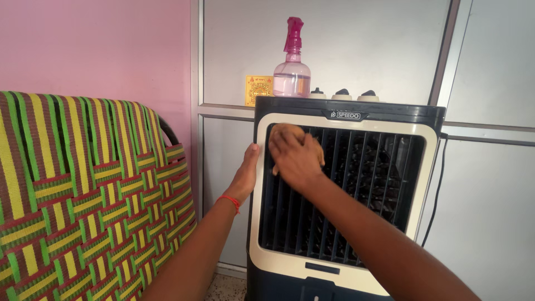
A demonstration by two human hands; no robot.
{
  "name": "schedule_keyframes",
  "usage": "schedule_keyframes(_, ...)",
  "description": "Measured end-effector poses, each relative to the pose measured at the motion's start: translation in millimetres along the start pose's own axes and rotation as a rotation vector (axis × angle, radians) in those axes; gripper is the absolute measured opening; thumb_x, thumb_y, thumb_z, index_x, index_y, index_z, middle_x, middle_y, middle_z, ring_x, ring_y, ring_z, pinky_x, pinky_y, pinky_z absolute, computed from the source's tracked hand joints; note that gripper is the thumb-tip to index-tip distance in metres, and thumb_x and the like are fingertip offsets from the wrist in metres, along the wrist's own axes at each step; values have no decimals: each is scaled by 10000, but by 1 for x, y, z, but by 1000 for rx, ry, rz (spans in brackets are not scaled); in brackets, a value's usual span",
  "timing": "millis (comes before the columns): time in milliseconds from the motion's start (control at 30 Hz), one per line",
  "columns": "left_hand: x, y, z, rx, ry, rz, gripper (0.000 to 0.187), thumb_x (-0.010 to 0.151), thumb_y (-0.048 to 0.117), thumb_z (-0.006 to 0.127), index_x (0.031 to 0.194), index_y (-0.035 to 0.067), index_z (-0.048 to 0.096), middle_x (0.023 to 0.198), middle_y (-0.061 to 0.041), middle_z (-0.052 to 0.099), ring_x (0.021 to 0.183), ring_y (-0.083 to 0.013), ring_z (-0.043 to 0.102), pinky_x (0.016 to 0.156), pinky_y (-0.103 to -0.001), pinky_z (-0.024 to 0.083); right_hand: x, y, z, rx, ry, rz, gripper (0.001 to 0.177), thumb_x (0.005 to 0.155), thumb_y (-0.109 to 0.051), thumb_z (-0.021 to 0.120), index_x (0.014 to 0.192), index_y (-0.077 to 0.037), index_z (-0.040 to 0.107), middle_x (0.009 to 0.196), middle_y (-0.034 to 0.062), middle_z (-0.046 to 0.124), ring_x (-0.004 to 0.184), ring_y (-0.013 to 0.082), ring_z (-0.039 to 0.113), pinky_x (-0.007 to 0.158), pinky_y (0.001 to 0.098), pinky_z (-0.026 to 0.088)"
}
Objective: The person wipes the front grille and body of a portable air cooler with a cloth. They spray the grille with a pink liquid from a spray bottle and continue wiping the surface thoroughly.
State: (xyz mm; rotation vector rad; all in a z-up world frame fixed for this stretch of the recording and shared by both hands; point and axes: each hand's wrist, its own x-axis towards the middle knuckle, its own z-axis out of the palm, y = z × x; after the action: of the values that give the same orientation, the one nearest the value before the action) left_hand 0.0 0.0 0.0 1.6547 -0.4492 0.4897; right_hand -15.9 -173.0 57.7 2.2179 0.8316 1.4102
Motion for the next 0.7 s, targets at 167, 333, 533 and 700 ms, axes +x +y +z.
schedule_keyframes(167, -10, 15, -4, -16, 4, -147, 976, 874, 793, 189, 1641, 193, 128, 1687, -116, 223, 1559, -297, 215, 1246, -500, 190, -5, -15, 1, -30, -67, 38, 449, 916, -249, 614, 1321, -55, 626, 1417, 95, 572, 1364, 248, 437, 873, 599, 485)
schedule_keyframes(333, -19, 28, -4, 12, -8, -147, 962, 873, 777, 214, 1630, 189, 139, 1692, -95, 223, 1559, -281, 219, 1235, -477, 180, -66, -66, 11, -22, -272, -102, 512, 864, -233, 672, 1335, -39, 615, 1432, 128, 537, 1415, 309, 357, 928, 595, 484)
schedule_keyframes(533, -16, 49, -7, 256, 8, 25, 946, 923, 733, 302, 1609, 86, 236, 1673, -159, 259, 1566, -296, 202, 1250, -426, 187, -101, -65, 3, 207, -312, -260, 725, 718, -272, 751, 1416, -158, 594, 1583, 70, 468, 1428, 312, 296, 1017, 571, 419)
schedule_keyframes(700, -5, 57, 0, 217, 7, 84, 964, 926, 722, 333, 1592, 31, 250, 1662, -180, 268, 1556, -301, 213, 1240, -405, 187, -44, 5, -17, -37, 84, -48, 611, 811, -257, 747, 1396, -139, 616, 1498, 64, 541, 1379, 257, 440, 965, 507, 446)
